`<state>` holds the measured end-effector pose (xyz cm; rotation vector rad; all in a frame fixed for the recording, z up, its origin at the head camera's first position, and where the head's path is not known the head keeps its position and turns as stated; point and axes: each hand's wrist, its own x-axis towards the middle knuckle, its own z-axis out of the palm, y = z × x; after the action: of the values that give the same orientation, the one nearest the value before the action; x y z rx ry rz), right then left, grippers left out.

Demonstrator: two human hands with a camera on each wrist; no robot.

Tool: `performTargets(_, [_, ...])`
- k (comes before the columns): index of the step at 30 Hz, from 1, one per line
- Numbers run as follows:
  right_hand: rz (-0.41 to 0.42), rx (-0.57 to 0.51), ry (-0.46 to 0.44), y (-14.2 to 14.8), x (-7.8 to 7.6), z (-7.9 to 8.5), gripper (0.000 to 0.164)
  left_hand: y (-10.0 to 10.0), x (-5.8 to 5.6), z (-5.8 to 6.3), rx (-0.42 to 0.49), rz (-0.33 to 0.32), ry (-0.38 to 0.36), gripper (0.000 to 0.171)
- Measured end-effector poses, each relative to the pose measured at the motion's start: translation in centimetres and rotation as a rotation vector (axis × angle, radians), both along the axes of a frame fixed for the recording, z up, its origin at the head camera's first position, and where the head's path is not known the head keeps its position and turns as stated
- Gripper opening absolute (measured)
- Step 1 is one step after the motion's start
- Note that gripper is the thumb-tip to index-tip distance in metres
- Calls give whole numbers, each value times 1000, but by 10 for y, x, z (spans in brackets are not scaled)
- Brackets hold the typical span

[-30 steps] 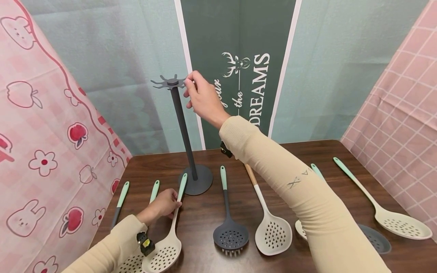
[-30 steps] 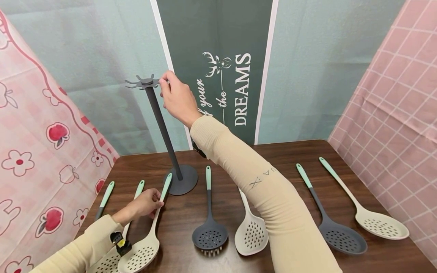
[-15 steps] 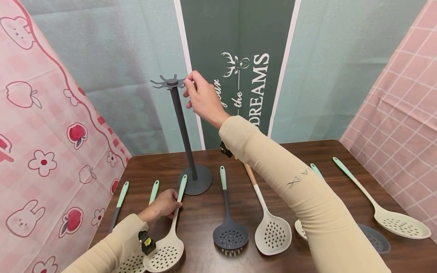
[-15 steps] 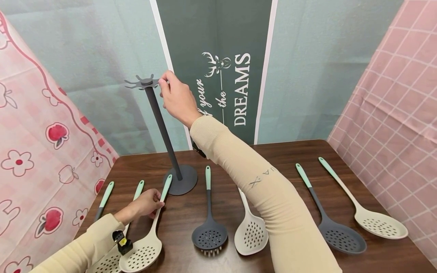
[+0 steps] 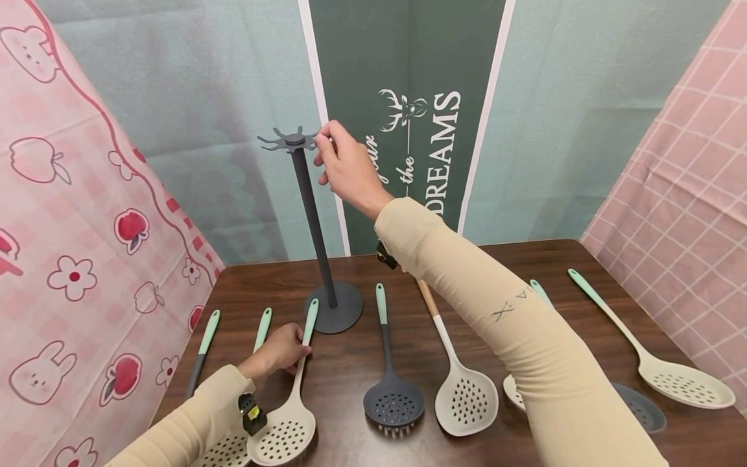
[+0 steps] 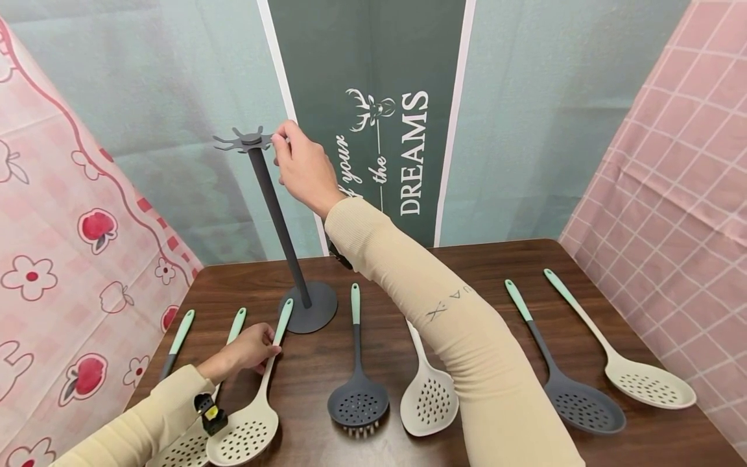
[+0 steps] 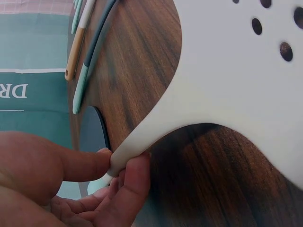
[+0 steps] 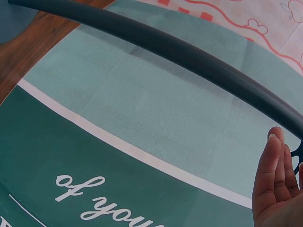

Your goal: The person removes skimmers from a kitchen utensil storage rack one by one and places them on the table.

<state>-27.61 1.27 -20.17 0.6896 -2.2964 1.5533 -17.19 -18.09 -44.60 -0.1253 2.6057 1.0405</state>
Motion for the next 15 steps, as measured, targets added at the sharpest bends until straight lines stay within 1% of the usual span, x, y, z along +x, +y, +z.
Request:
performTargets(6, [-1,2,-1,0,0,0,16,0,0,-3,4,16,4,17])
performTargets(15, [-2,9,5,0,1,0,18,-2,0,-5,10,7,20,18])
